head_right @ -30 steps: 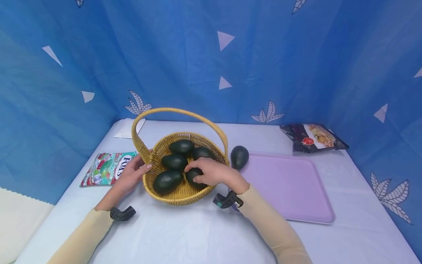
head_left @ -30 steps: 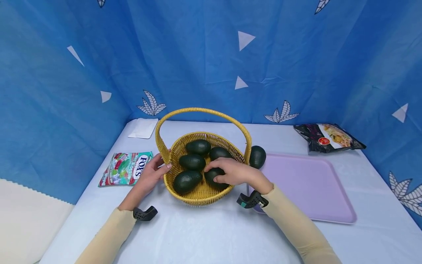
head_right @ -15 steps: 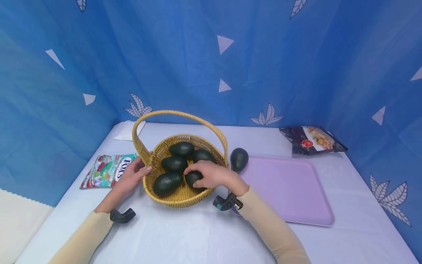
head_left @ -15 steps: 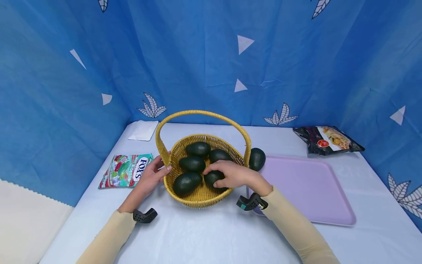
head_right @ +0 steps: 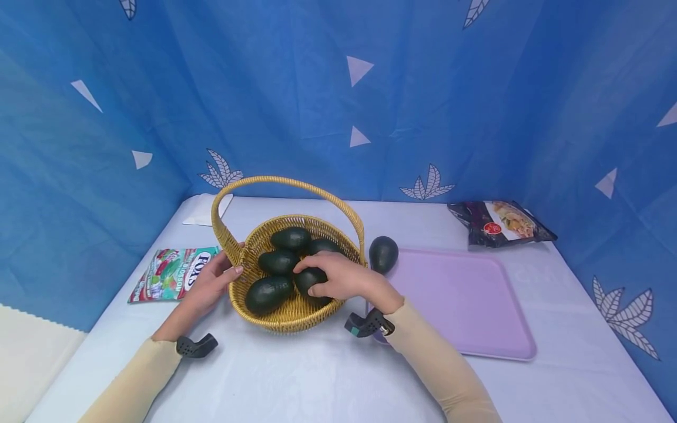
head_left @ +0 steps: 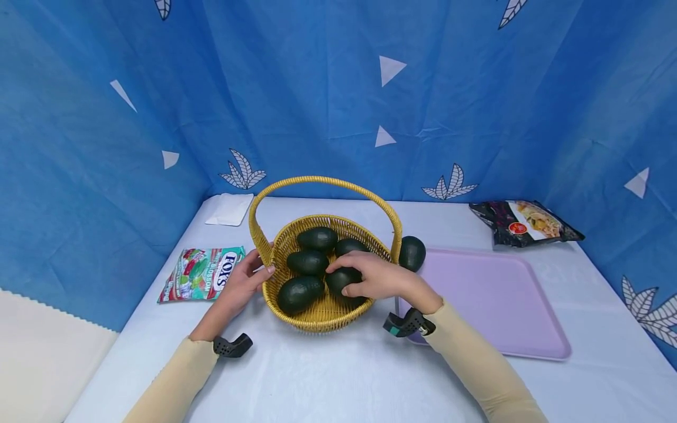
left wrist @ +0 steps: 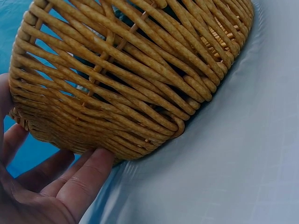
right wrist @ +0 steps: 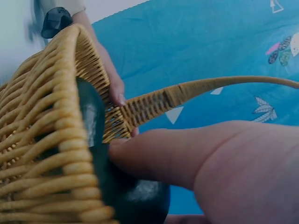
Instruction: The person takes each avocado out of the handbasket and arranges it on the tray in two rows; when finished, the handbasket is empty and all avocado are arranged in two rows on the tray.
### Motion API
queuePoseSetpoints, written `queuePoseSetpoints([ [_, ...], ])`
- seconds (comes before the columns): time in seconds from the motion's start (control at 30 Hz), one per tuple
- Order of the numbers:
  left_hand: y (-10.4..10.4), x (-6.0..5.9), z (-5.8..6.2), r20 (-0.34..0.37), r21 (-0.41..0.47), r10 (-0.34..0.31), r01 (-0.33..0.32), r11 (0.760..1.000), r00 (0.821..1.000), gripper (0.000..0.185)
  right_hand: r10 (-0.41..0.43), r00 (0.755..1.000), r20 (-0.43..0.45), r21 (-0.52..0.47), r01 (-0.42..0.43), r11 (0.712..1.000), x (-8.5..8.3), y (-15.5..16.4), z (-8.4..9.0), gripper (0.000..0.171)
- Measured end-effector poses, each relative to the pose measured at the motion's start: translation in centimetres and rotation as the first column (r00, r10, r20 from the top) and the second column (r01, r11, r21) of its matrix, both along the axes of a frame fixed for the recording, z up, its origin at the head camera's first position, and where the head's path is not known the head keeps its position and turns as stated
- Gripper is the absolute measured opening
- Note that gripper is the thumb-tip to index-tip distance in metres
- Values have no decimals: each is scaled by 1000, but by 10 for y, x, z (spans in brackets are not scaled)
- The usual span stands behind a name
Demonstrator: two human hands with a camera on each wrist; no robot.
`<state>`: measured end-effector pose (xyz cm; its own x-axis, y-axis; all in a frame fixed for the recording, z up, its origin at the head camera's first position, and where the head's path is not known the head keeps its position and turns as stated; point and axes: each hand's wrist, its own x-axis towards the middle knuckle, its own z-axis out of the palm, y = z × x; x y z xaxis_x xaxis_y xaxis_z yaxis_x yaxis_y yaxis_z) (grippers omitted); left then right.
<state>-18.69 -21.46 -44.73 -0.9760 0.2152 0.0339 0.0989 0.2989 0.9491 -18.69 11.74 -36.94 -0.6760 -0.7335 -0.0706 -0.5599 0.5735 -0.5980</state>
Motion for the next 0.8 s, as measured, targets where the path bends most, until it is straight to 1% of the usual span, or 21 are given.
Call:
queuePoseSetpoints([
  [0.23,0,0,0,0,-6,3,-3,1000,1000,62,-14,999,-30,-103,11,995,6,8,10,46],
  [0.33,0,0,0,0,-13,5,-5,1000,1000,61,-24,999,-49,-166,15,986,10,14,15,46],
  [0.43,0,-1,0,1,-13,8,-8,1000,1000,61,-32,998,-50,-230,20,973,15,21,20,46],
  [0.6,0,-1,0,-5,-7,2,-2,1000,1000,61,7,1000,-6,-300,-9,954,28,34,31,46],
  [0.73,0,-1,-1,-8,-1,-3,3,1000,1000,61,32,998,52,-311,-15,950,38,49,39,46],
  [0.8,0,-1,-1,-8,0,-1,1,1000,1000,61,34,997,72,-310,-10,951,40,58,40,46],
])
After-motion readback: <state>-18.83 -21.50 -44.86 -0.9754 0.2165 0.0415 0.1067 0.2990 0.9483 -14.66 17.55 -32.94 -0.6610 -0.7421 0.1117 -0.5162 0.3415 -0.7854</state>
